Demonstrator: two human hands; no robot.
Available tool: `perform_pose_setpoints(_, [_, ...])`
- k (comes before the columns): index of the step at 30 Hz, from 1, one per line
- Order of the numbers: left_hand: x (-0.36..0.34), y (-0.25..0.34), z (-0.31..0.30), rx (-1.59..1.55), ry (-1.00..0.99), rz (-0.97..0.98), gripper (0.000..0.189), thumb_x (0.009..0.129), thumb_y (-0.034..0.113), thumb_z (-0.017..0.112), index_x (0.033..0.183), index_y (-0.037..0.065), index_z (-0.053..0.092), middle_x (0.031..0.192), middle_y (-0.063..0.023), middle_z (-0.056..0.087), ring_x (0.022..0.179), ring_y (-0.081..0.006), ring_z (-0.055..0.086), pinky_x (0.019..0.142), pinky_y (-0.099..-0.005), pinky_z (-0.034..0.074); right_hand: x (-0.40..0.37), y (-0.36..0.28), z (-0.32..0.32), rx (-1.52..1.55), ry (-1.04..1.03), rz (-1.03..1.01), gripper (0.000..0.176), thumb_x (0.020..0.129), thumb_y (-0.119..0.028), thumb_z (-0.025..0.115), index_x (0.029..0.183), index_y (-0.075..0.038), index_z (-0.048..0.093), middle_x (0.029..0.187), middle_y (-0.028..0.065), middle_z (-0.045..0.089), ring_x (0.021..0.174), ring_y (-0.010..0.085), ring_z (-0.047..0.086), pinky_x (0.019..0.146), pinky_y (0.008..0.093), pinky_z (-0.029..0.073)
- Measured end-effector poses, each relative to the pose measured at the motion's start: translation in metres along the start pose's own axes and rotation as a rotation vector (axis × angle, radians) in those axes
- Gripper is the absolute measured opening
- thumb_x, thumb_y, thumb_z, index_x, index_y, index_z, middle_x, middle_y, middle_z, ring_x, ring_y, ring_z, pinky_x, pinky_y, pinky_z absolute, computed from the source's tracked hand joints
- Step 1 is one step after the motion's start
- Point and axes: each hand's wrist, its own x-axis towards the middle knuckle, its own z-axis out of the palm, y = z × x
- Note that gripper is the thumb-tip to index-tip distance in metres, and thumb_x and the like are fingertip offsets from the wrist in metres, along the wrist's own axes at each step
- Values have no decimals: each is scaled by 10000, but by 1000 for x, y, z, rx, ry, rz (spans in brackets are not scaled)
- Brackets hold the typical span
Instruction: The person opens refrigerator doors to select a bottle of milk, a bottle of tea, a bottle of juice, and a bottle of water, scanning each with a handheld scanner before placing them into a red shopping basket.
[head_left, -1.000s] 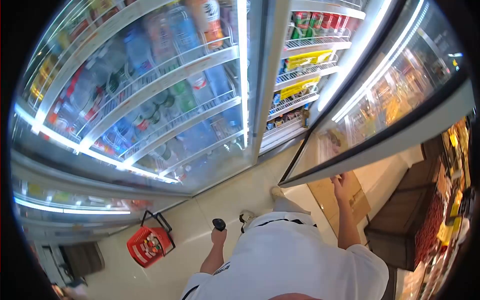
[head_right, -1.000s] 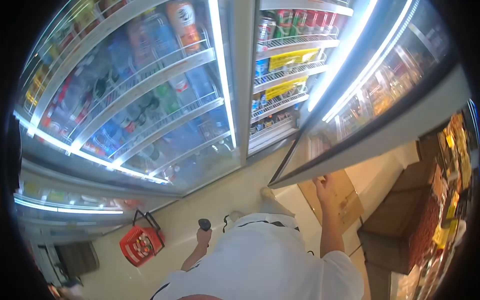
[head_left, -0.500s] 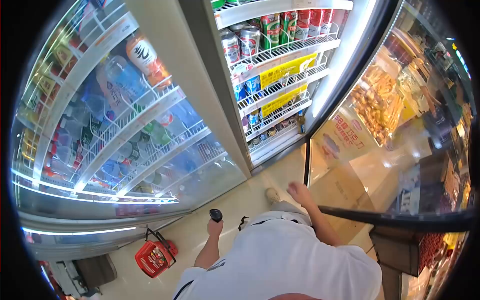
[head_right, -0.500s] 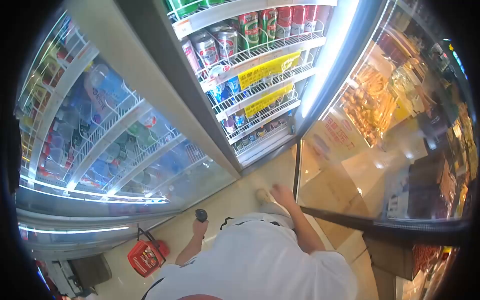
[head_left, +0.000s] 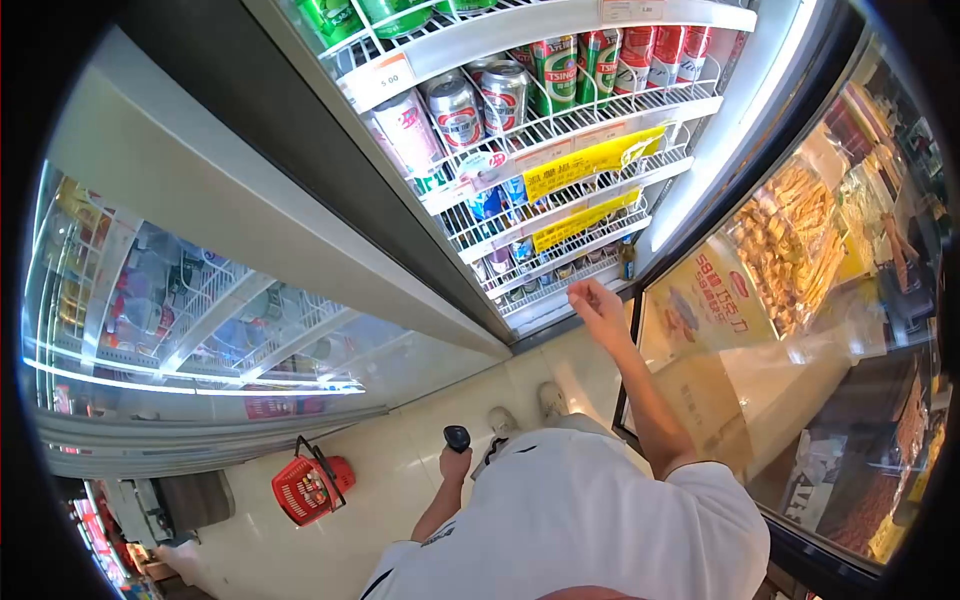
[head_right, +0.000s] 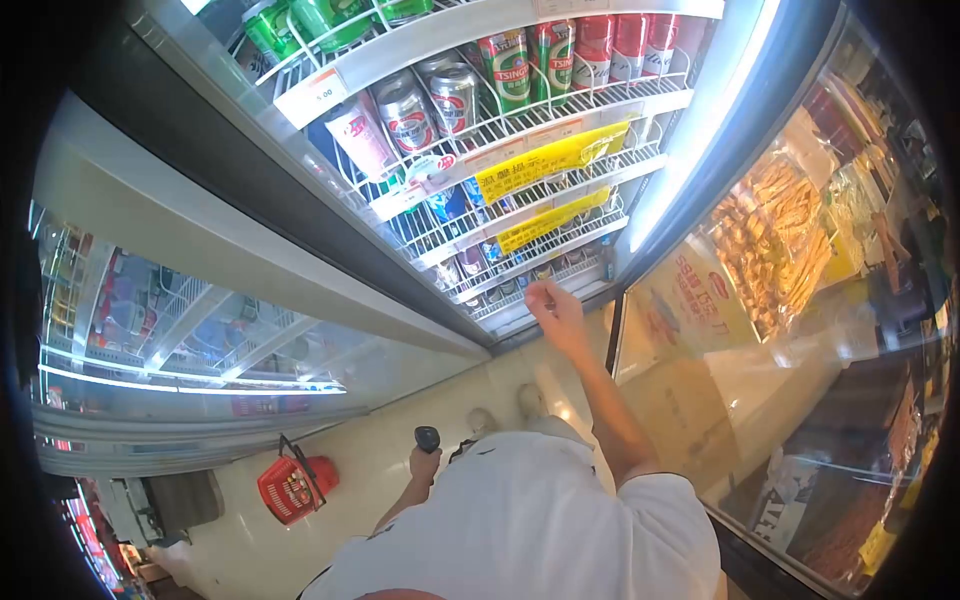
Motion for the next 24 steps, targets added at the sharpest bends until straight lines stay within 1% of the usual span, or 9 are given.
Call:
perform_pose_setpoints(2, [2, -5, -4, 72, 31, 5, 392, 697, 280, 716, 1019, 56, 724, 968, -213, 730, 961, -396, 695, 837, -479, 552, 0, -10, -3, -10, 11, -12, 236, 931, -176, 673, 1085, 3, 660, 911, 63, 696, 864, 115, 642, 769, 278, 528])
perform_pose_setpoints(6, [18, -16, -13, 52, 26, 22, 392, 708, 270, 717, 1023, 36, 719, 978, -226, 726, 960, -406, 693, 838, -486, 549, -10, -25, -2, -5, -12, -15, 250, 938, -172, 667, 1105, 13, 646, 952, 100, 719, 885, 148, 678, 789, 296, 538])
perform_pose_setpoints(9, [31, -19, -17, 35, 30, -30, 407, 716, 275, 726, 1040, 29, 715, 977, -234, 725, 963, -410, 693, 841, -485, 548, -8, -31, 4, -110, -34, -66, 253, 938, -166, 671, 1107, 19, 643, 954, 112, 723, 870, 162, 685, 796, 303, 538])
perform_pose_setpoints(12, [27, -11, -24, 3, 55, 7, 414, 714, 282, 723, 1038, 24, 712, 956, -233, 725, 934, -416, 695, 817, -486, 552, 0, -46, 18, -83, -21, -88, 239, 943, -178, 668, 1093, 7, 649, 968, 99, 721, 868, 157, 678, 798, 309, 536])
perform_pose_setpoints(15, [30, -17, -22, -50, 50, -24, 400, 715, 282, 719, 1018, 22, 715, 942, -235, 724, 918, -418, 696, 800, -488, 551, 17, -54, 41, -59, -10, -124, 223, 948, -168, 667, 1089, 5, 649, 983, 94, 720, 886, 145, 673, 799, 296, 533])
perform_pose_setpoints(16, [30, -22, -20, -50, 83, 18, 384, 714, 282, 716, 992, 17, 718, 931, -237, 723, 914, -417, 696, 794, -488, 546, 23, -57, 51, -30, -14, -143, 200, 952, -140, 660, 1087, 6, 647, 986, 93, 720, 892, 136, 670, 801, 284, 532])
perform_pose_setpoints(18, [30, -34, -18, -102, 79, -3, 379, 711, 281, 718, 974, 9, 718, 916, -238, 722, 905, -421, 695, 792, -488, 542, 33, -73, 68, -16, -37, -176, 177, 955, -125, 654, 1085, -5, 656, 948, 18, 692, 875, 69, 625, 797, 237, 492])
perform_pose_setpoints(22, [21, -69, -16, -173, 67, -67, 370, 703, 260, 724, 974, 8, 727, 944, -240, 724, 934, -411, 696, 822, -476, 542, 51, -98, 89, -28, 43, -332, 140, 954, -105, 651, 1037, 6, 664, 908, 13, 696, 837, 63, 626, 775, 229, 501])
perform_pose_setpoints(24, [15, -86, -20, -145, 68, -39, 388, 697, 255, 729, 1007, 21, 733, 965, -233, 727, 961, -401, 696, 847, -472, 541, 60, -125, 94, -12, 95, -356, 129, 957, -100, 643, 1030, 4, 666, 904, 13, 697, 837, 64, 627, 782, 224, 503])
